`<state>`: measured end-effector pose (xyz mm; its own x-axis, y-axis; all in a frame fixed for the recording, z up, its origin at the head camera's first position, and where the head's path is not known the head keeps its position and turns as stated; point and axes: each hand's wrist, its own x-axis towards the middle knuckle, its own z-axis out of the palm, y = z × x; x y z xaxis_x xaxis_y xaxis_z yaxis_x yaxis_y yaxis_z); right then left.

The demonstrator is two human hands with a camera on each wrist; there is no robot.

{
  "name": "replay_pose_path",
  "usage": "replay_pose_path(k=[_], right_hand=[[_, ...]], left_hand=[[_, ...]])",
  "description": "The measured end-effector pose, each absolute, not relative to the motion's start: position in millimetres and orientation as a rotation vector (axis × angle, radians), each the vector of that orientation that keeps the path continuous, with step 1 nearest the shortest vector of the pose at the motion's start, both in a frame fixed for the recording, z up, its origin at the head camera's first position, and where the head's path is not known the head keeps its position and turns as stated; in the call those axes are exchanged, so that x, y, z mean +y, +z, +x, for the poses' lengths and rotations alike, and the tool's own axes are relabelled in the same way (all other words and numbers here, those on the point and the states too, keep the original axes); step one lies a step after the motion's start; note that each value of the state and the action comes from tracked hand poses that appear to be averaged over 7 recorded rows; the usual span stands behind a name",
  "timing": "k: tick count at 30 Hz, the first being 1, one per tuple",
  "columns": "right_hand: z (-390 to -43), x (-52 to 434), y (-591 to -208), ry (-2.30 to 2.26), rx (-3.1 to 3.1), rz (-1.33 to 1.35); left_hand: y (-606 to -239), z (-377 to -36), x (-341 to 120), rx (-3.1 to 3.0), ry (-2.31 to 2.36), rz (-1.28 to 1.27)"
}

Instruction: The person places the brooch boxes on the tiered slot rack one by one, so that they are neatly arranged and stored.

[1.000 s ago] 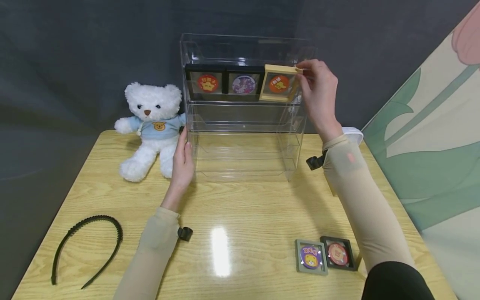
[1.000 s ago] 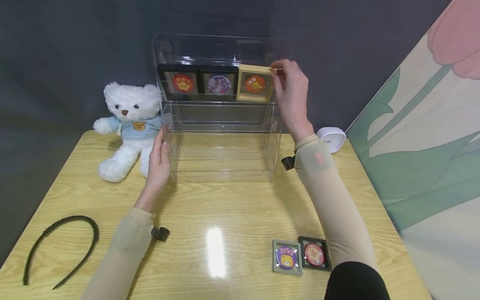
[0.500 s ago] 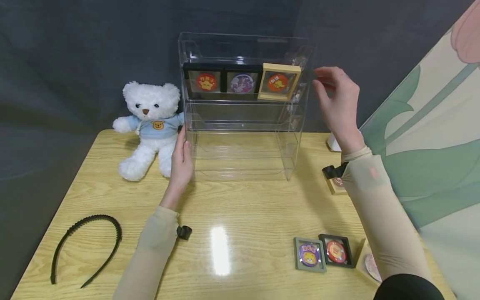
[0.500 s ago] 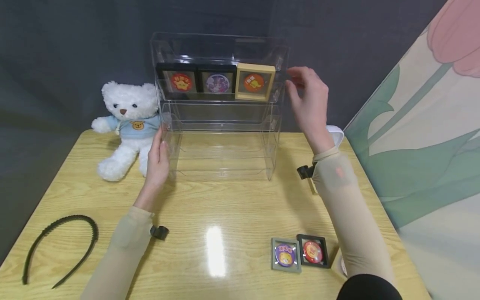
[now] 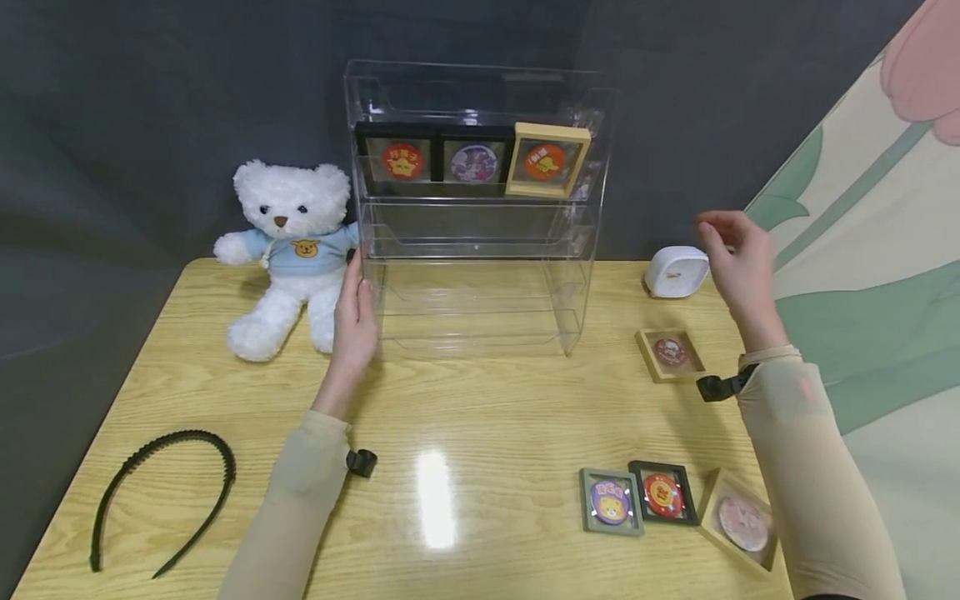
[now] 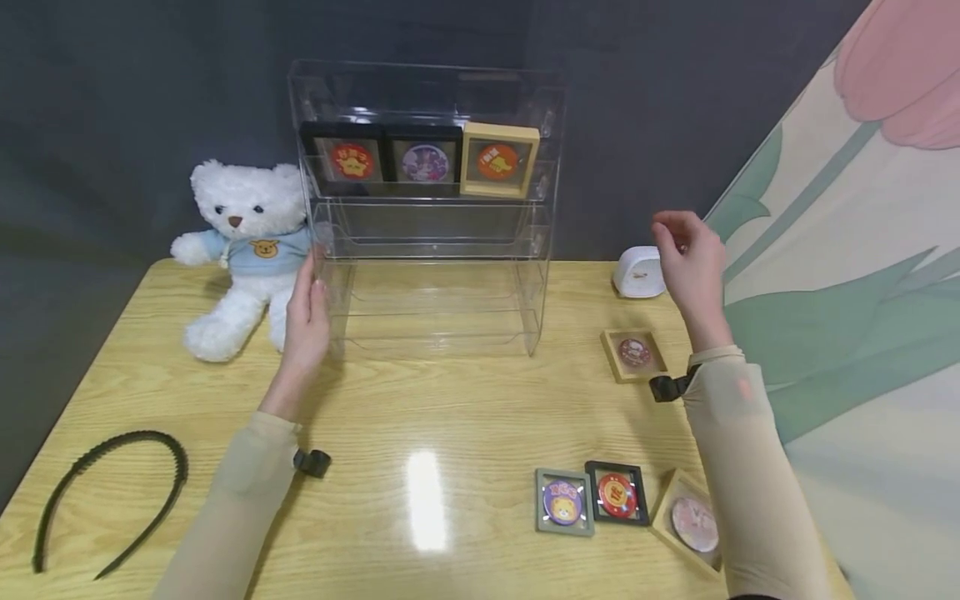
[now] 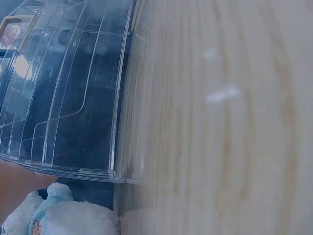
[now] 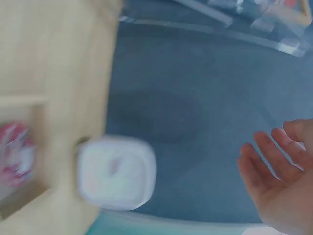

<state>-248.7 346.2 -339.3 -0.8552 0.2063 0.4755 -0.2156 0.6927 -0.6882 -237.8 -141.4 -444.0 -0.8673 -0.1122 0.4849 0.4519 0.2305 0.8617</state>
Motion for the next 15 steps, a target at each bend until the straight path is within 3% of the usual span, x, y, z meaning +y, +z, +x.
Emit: replay_pose_path(k=[6, 15], right_hand=[[-236, 384, -378, 1.097, -2.545, -0.090], [-221, 410, -425, 0.968, -2.881, -0.018]], left_hand=[[-442, -236, -142, -2.068, -1.668, -0.341], [-442, -237, -141, -2.051, -1.685, -0.349]])
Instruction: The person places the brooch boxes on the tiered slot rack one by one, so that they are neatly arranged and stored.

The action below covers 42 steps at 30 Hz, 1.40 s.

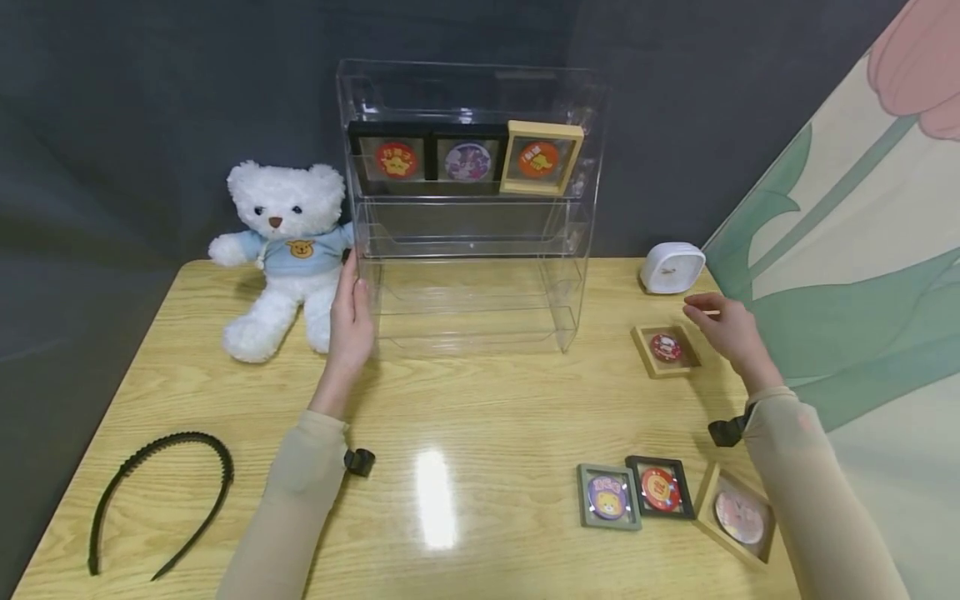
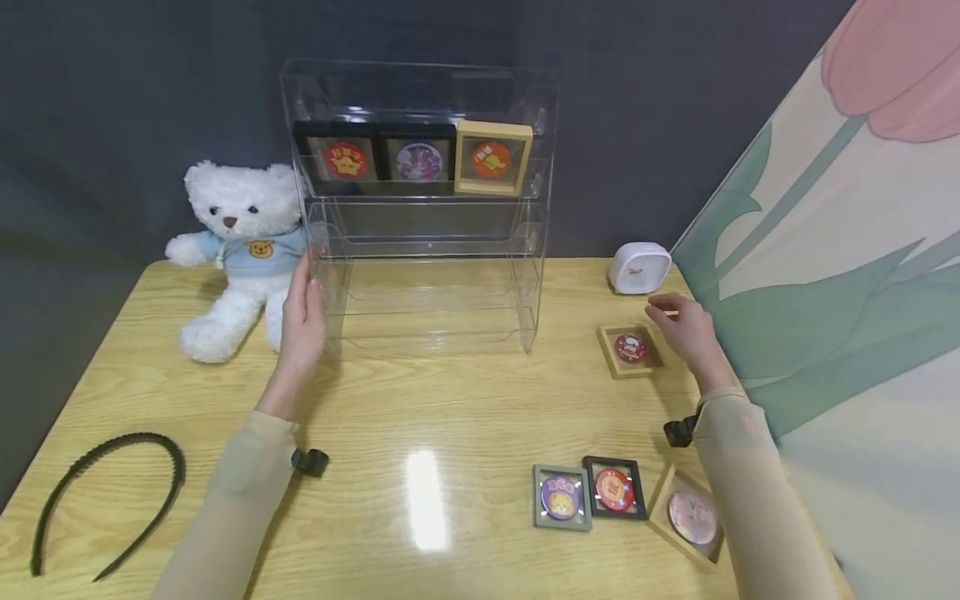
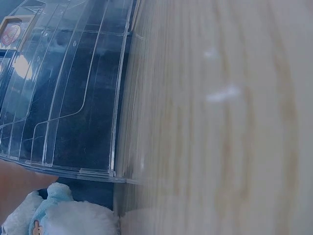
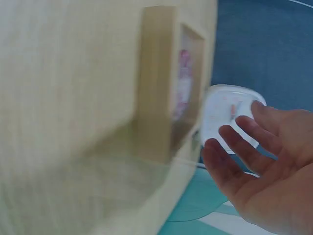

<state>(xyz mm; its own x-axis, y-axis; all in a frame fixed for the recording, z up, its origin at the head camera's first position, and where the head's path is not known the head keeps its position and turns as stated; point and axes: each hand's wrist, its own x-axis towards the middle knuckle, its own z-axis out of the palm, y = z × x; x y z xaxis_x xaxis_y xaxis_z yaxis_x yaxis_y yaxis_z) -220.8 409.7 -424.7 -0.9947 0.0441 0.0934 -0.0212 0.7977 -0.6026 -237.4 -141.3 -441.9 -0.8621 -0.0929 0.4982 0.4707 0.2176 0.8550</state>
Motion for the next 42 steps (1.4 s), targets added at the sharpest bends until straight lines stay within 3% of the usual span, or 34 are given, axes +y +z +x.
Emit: replay_pose_path(k=[16, 42], right_hand=[[-228, 417, -456, 0.915, -2.991, 0.075], [-232, 415, -466, 0.893, -2.908, -0.027]], left_hand=[[-442, -237, -141, -2.059, -1.675, -0.339], [-443, -238, -142, -2.059, -1.681, -0.351]])
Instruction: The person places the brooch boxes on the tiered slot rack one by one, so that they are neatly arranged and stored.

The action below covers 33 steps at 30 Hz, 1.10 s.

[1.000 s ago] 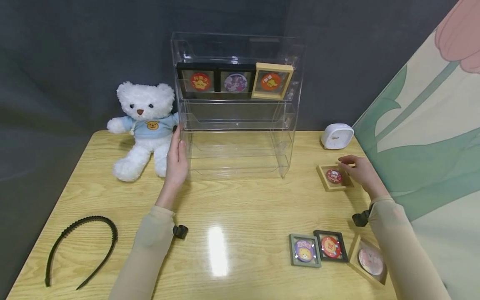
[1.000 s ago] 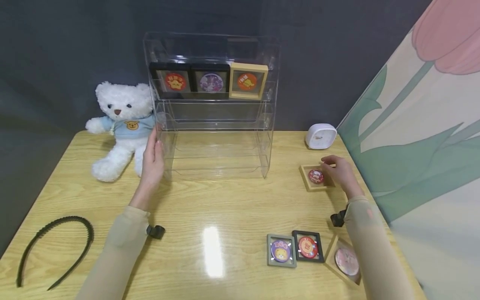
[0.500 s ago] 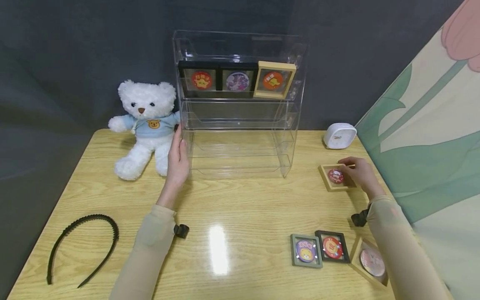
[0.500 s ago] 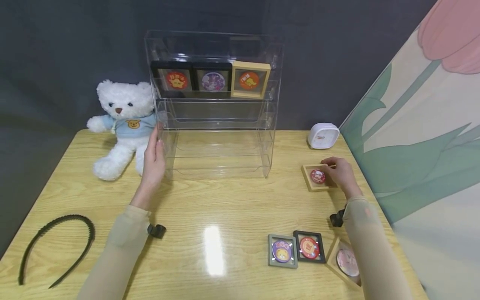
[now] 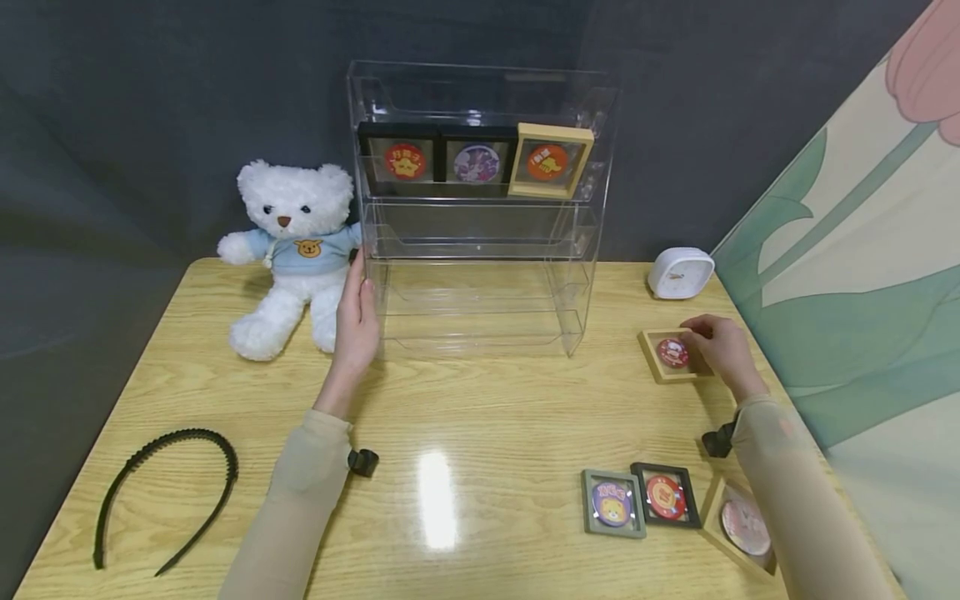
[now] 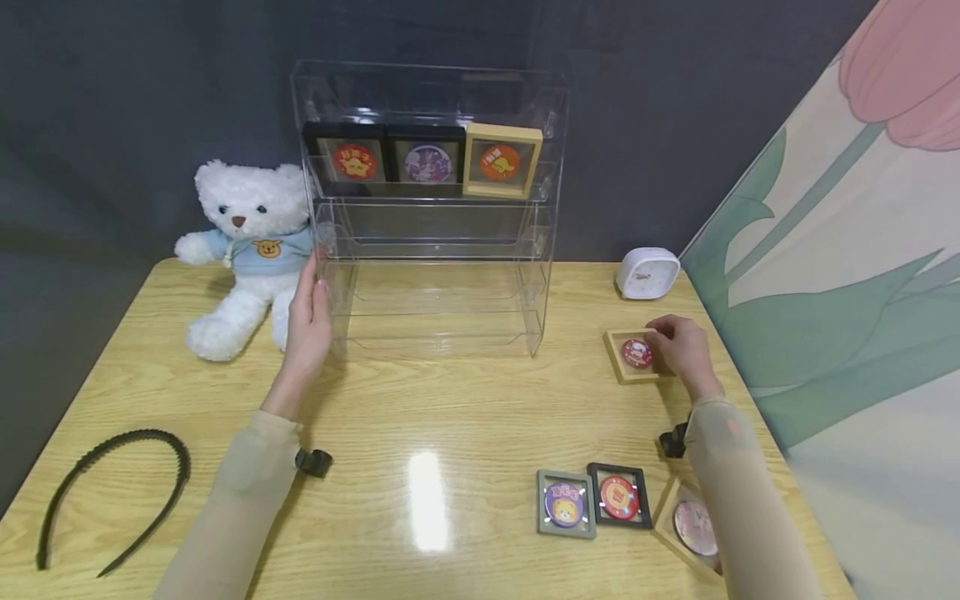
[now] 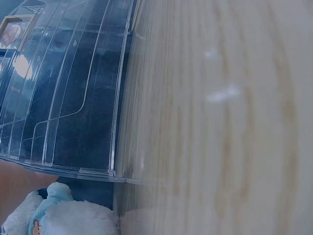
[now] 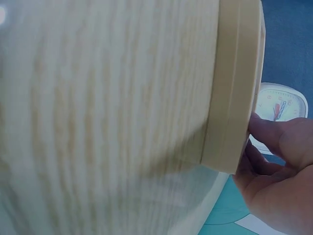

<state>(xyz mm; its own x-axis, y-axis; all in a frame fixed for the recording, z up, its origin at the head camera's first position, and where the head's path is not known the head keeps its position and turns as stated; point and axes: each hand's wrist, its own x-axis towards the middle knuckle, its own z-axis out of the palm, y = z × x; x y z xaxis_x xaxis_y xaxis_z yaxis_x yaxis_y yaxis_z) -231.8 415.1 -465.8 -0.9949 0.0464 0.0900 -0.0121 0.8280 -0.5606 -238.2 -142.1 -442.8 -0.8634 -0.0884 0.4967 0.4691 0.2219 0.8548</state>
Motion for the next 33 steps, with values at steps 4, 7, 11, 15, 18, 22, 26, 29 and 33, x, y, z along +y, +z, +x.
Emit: replay_pose_path(k=[4, 7, 11, 15, 18, 22, 26, 29, 33], right_hand=[[-232, 414, -467, 0.887, -2.864, -0.035], [-233, 412, -467, 0.881, -2.819, -0.027], [-233, 410, -463, 0.854, -2.800, -0.020], [-231, 412, -458, 0.879, -2.830, -0.040], [-229, 414, -453, 0.905, -2.838, -0.068], [-230, 414, -447, 1.024, -2.803, -0.081], [-230, 412, -442, 1.127, -2.742, -0.068], [-229, 410, -437, 1.163, -2.682, -0.048], [-228, 404, -428, 1.192, -2.586, -0.022]], left_hand=[[-443, -238, -142, -2.059, -1.681, -0.349], [-443, -238, -143, -2.058, -1.682, -0.345], [-443, -238, -143, -2.061, -1.679, -0.334], [-443, -238, -143, -2.066, -1.676, -0.336], [-442, -238, -142, -2.065, -1.677, -0.349], [-441, -238, -142, -2.069, -1.676, -0.353], [-442, -237, -142, -2.077, -1.675, -0.343], [-442, -237, -142, -2.083, -1.671, -0.337], [-443, -238, -142, -2.084, -1.667, -0.333]])
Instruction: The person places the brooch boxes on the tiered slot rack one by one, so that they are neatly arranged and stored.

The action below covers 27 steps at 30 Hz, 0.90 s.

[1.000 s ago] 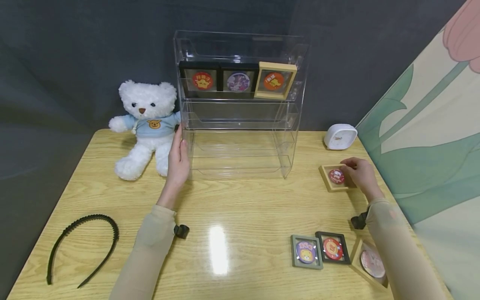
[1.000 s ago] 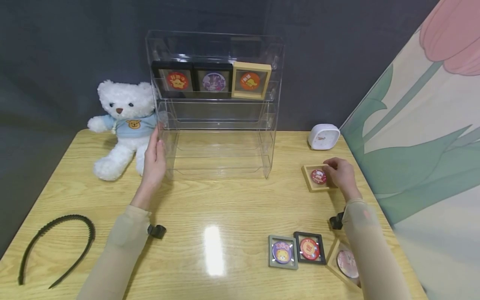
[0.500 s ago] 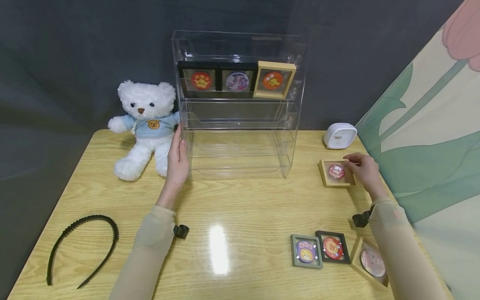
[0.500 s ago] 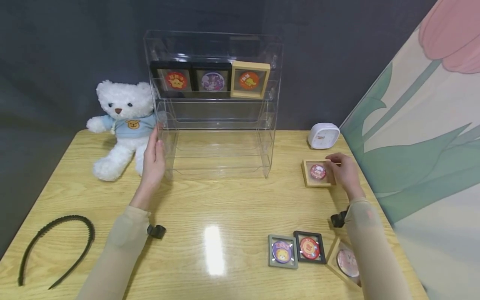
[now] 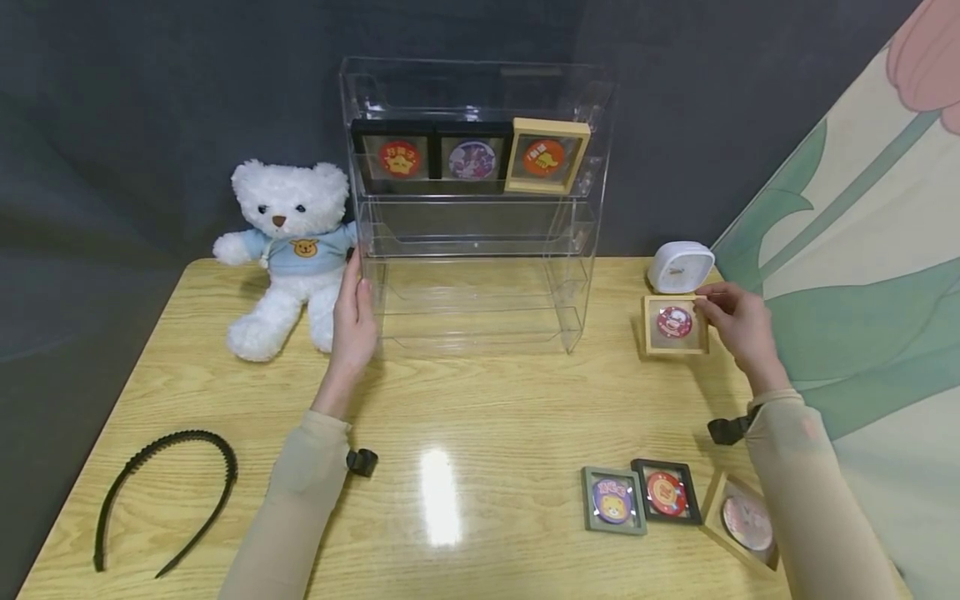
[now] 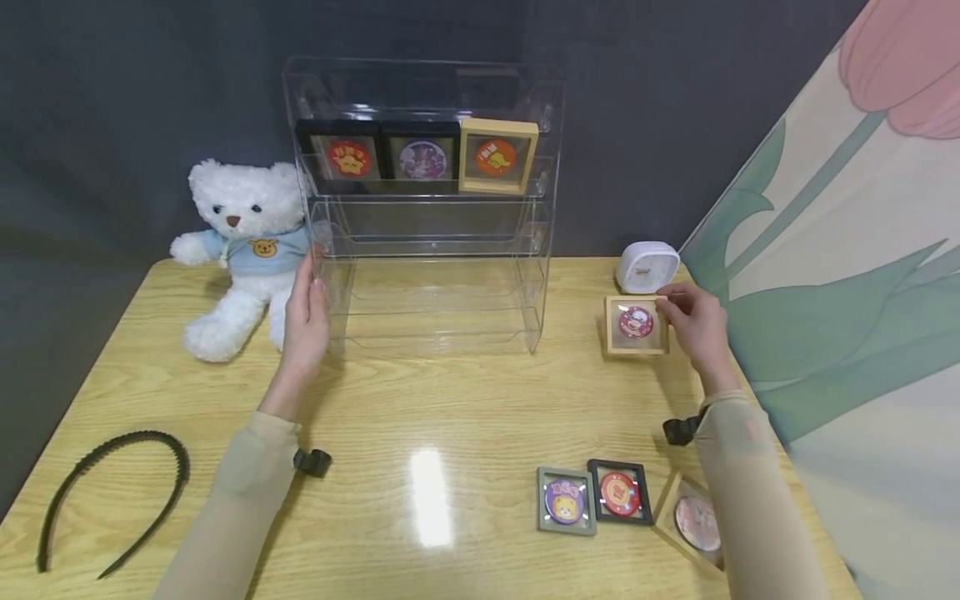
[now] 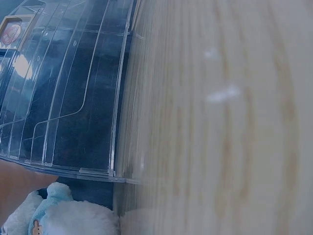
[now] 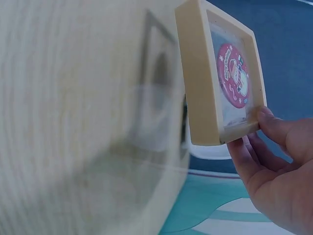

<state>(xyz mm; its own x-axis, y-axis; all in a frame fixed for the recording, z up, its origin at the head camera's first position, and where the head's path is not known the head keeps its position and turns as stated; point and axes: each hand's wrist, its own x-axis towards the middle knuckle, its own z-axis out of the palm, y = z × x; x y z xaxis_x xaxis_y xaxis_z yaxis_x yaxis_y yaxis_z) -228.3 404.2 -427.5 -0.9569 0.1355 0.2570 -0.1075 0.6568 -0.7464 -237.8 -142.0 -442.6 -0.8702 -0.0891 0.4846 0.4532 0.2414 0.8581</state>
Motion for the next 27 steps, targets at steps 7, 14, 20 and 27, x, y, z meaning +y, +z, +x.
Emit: replay_pose_path(k=[7, 14, 20, 27], right_hand=[[-223, 389, -400, 1.284, -2.444, -0.034], [-218, 365, -364, 1.226, -2.392, -0.062], [-217, 344, -338, 1.271, -2.288, -0.027], [-224, 309, -310, 1.347, -2.160, 0.054]], left_hand=[[-442, -237, -143, -2.076, -1.687, -0.334], [-444, -239, -145, -2.075, -1.683, -0.338], [-443, -238, -144, -2.090, -1.691, -0.329], [-442, -238, -143, -2.090, -1.692, -0.339]])
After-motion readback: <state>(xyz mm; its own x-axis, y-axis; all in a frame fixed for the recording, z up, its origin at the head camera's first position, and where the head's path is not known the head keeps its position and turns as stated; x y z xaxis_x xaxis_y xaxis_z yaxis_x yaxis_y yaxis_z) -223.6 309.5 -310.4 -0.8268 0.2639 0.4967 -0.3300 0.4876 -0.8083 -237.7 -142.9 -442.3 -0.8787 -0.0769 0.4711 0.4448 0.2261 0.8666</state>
